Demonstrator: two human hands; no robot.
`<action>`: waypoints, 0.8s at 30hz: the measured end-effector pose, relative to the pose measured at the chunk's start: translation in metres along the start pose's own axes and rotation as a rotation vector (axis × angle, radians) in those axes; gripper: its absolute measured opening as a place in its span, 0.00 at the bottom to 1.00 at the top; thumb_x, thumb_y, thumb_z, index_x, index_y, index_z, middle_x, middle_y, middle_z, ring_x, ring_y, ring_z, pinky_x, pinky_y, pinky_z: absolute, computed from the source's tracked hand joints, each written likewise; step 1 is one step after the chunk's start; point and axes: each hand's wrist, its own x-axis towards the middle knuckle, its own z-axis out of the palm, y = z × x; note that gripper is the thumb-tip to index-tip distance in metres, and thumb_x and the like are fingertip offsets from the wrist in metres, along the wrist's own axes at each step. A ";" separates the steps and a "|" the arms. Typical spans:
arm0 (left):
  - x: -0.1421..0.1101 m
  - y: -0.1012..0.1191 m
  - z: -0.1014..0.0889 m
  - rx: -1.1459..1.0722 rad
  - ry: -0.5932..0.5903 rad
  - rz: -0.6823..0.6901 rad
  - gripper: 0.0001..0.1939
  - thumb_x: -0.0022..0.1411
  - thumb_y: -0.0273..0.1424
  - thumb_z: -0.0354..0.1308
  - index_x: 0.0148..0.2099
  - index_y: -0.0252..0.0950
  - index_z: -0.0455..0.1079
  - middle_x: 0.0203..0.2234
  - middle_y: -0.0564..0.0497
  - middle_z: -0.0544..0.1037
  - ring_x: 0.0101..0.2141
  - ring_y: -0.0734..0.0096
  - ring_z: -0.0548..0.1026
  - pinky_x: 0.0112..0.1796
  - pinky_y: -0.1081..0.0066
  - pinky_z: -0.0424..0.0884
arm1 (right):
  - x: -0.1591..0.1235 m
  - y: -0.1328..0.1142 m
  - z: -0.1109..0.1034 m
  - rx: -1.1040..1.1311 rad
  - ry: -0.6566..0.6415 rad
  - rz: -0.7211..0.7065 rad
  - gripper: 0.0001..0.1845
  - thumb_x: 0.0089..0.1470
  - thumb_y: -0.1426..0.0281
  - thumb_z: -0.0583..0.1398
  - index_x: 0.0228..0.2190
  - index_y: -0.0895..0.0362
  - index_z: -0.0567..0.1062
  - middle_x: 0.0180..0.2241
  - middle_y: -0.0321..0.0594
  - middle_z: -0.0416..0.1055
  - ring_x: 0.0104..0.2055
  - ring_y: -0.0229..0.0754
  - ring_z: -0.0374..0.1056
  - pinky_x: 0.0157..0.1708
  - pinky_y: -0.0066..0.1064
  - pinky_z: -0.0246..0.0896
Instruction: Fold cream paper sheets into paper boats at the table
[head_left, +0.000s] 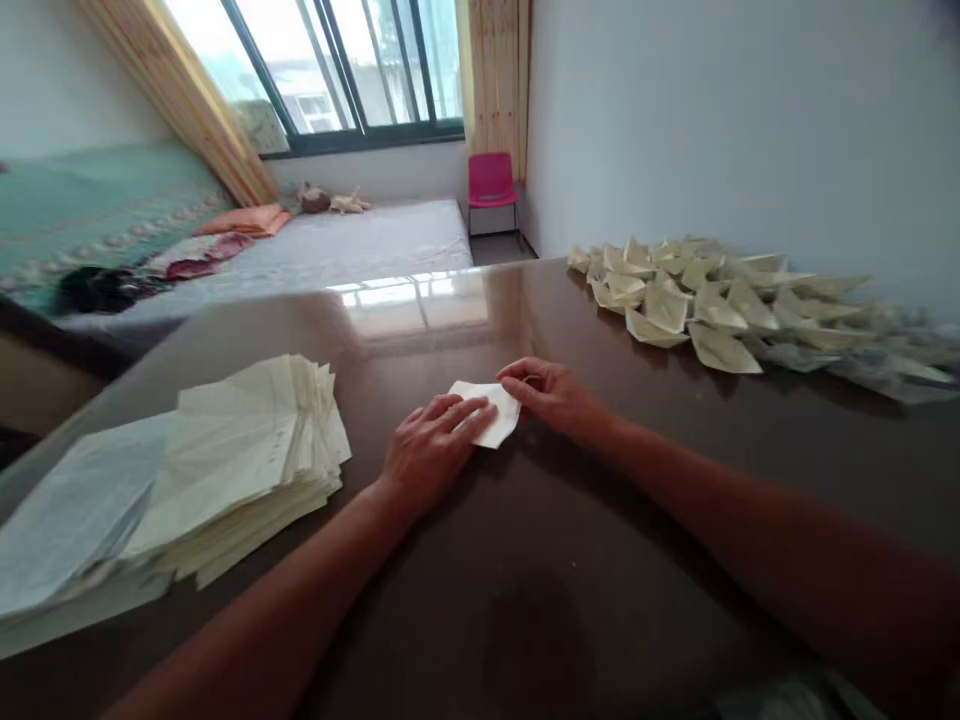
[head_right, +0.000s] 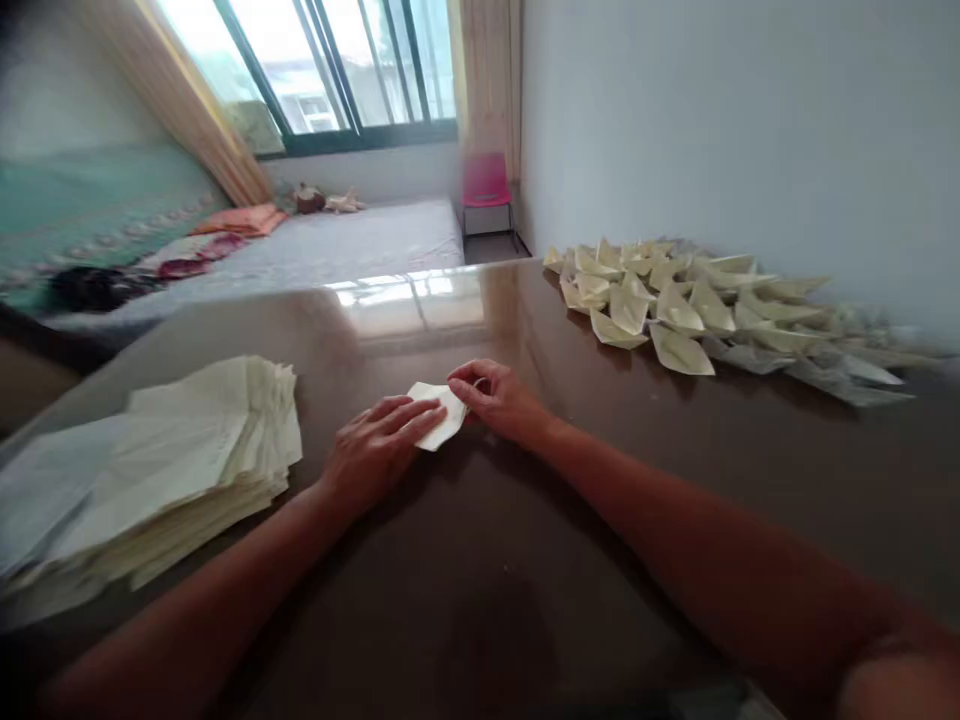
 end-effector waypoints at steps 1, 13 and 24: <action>-0.001 -0.004 -0.002 -0.025 0.026 -0.024 0.19 0.68 0.33 0.47 0.59 0.45 0.65 0.53 0.56 0.73 0.51 0.60 0.70 0.47 0.61 0.70 | 0.001 0.002 -0.003 0.020 0.020 -0.010 0.17 0.57 0.58 0.57 0.39 0.58 0.73 0.31 0.38 0.69 0.29 0.35 0.66 0.25 0.26 0.68; -0.001 -0.015 -0.001 -0.361 0.058 0.044 0.22 0.67 0.28 0.46 0.61 0.44 0.63 0.54 0.52 0.72 0.56 0.64 0.66 0.55 0.62 0.64 | 0.003 0.012 -0.016 -0.250 -0.115 -0.338 0.08 0.51 0.71 0.61 0.35 0.56 0.79 0.40 0.40 0.74 0.40 0.40 0.71 0.41 0.31 0.67; -0.002 -0.006 -0.002 -0.102 -0.200 0.003 0.26 0.63 0.26 0.48 0.61 0.48 0.62 0.58 0.55 0.68 0.57 0.60 0.65 0.53 0.59 0.63 | -0.004 0.012 -0.014 -0.503 -0.103 -0.431 0.16 0.47 0.81 0.57 0.38 0.56 0.77 0.38 0.39 0.75 0.40 0.40 0.71 0.45 0.33 0.67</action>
